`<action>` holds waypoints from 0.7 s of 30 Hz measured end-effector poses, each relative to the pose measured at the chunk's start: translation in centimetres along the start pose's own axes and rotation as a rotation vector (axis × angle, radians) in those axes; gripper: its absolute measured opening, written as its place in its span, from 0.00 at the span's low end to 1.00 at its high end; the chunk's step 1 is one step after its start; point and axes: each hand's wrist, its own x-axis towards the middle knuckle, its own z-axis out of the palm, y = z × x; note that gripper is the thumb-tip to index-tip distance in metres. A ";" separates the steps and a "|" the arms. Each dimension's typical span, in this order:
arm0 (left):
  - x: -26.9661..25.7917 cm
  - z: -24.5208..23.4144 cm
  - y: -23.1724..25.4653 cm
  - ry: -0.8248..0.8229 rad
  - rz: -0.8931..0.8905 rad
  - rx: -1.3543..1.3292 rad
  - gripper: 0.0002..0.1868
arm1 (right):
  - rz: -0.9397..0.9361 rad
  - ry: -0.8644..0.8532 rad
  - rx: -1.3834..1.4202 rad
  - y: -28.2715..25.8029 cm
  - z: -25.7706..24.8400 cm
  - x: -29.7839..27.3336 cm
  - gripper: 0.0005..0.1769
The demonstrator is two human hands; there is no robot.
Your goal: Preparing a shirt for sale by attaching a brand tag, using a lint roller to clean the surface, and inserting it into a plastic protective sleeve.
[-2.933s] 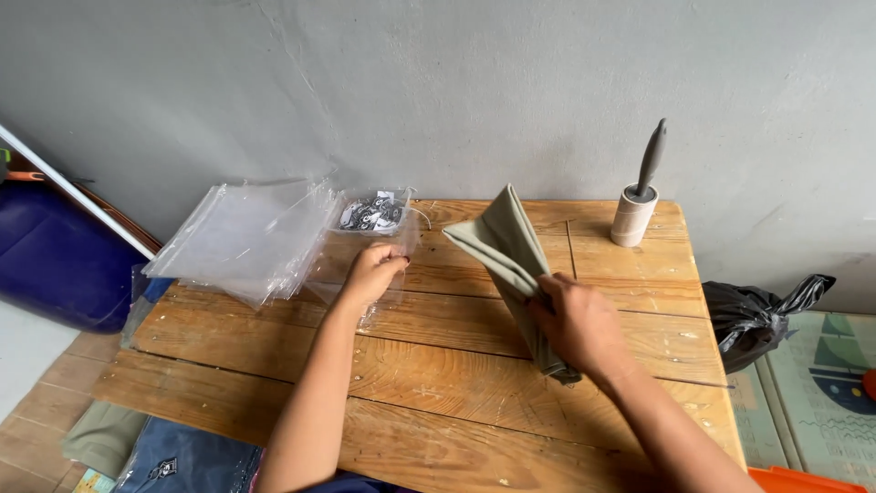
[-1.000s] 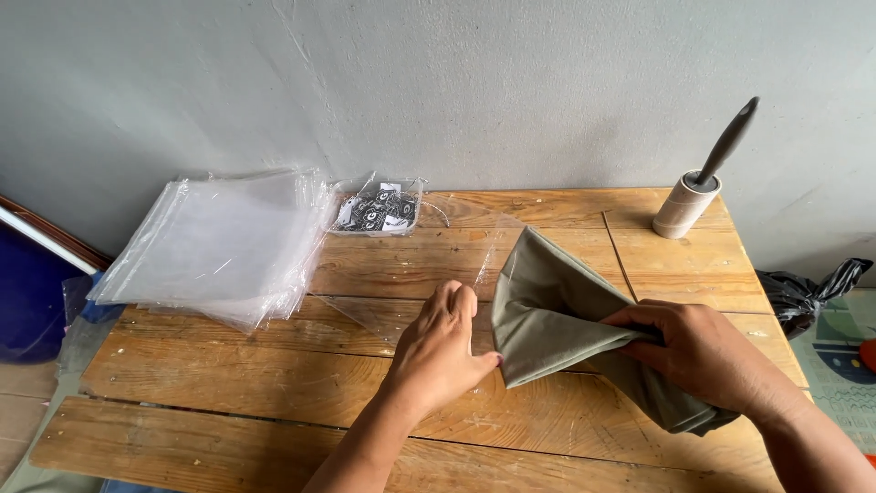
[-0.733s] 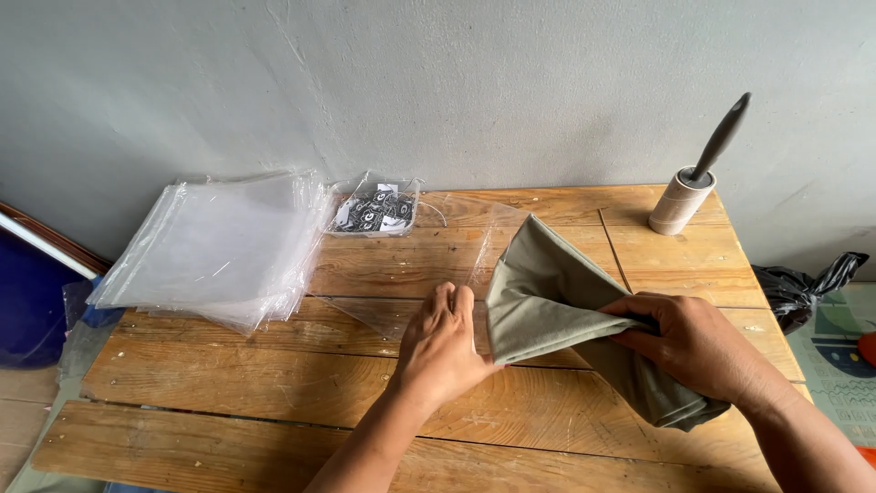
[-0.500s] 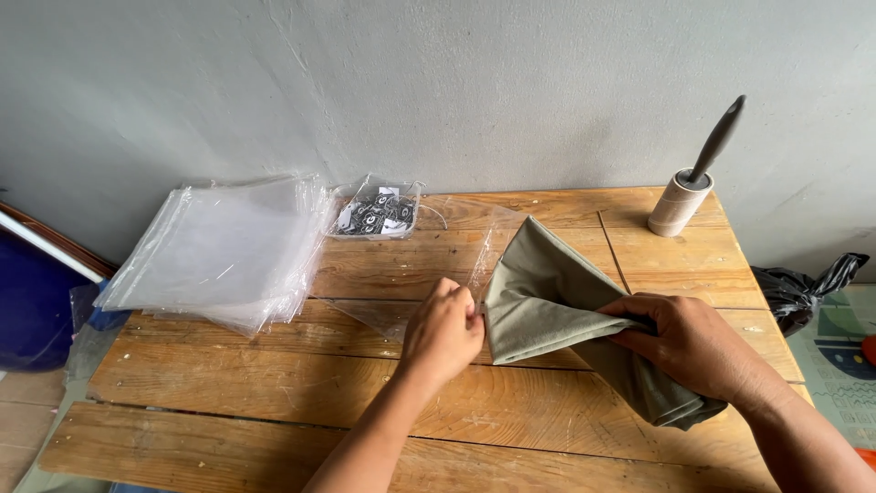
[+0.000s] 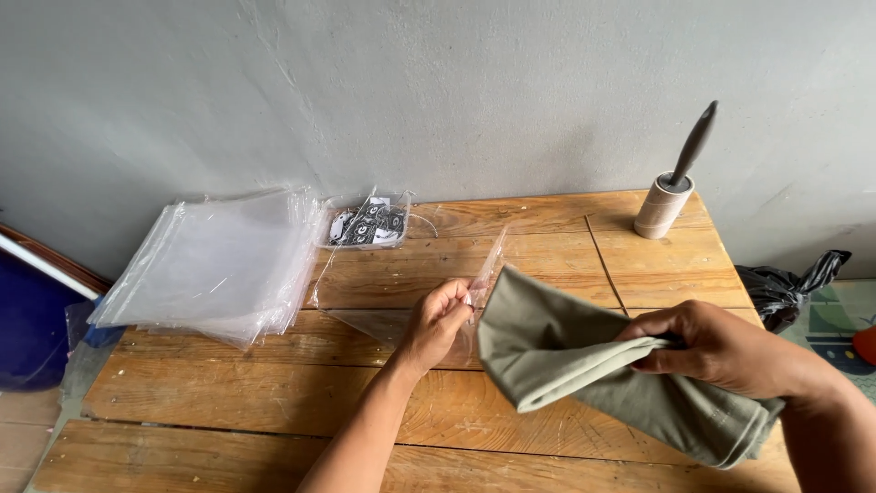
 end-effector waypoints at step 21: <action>-4.1 4.1 6.0 -0.091 0.371 0.241 0.05 | 0.072 0.179 -0.757 0.5 5.0 1.4 0.18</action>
